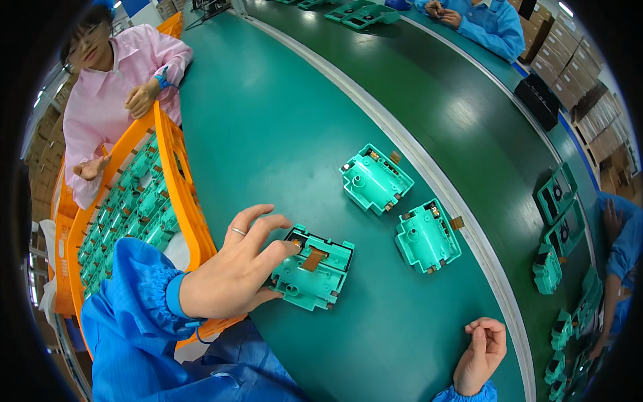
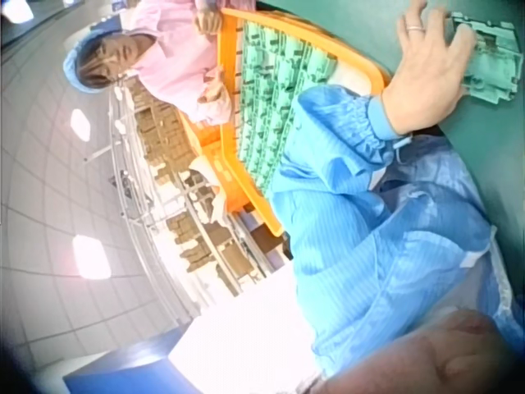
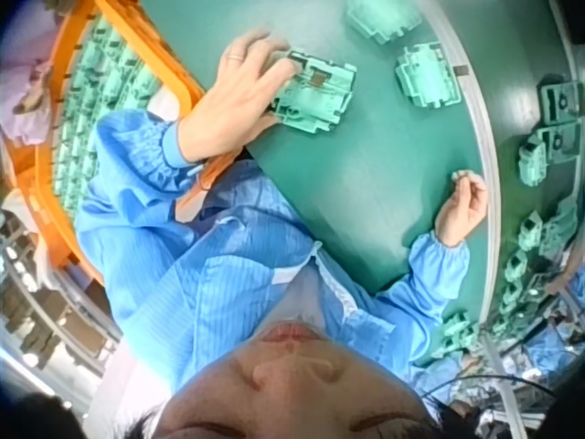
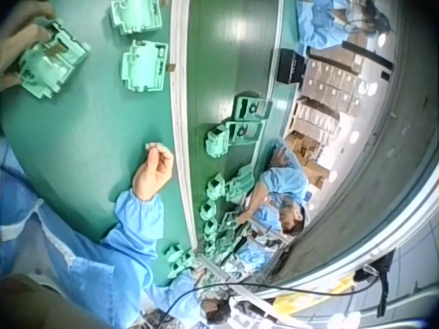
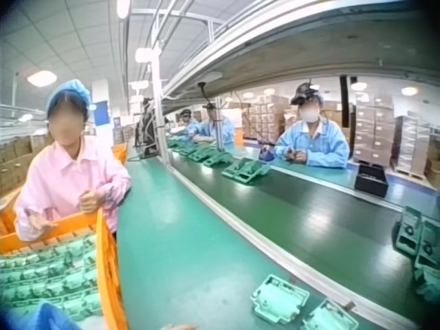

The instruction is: The person assembles plastic electronic housings by hand, fitting plastic components into them on a factory production line.

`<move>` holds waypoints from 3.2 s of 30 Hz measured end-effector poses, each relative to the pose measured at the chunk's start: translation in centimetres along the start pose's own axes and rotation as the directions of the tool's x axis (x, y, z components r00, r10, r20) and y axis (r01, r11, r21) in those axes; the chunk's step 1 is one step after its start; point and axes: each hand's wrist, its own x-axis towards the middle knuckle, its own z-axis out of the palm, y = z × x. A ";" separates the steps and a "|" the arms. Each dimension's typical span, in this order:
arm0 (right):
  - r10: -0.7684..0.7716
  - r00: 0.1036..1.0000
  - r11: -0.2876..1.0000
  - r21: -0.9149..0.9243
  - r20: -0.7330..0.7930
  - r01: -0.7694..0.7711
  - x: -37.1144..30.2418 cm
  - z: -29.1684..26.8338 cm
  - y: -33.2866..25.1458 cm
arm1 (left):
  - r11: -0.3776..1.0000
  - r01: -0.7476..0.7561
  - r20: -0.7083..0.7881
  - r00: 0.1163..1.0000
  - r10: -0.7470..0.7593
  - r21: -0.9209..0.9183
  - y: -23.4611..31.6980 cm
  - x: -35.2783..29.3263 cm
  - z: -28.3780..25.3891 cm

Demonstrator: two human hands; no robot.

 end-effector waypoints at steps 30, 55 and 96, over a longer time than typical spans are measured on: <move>-0.023 1.000 1.000 -0.008 0.018 0.023 -0.9 0.1 0.1 | 0.998 -0.044 -0.026 0.999 0.043 -0.046 -1.0 0.0 0.0; -0.031 0.999 0.999 -0.029 0.026 0.032 -1.6 -0.1 -0.8 | 0.977 -0.198 -0.223 0.958 0.178 -0.074 -0.5 -0.9 -0.6; 0.106 0.519 0.185 0.496 0.848 -0.848 -7.8 10.8 -4.3 | 0.965 -0.105 -0.399 0.896 0.196 0.238 1.8 -2.9 -2.2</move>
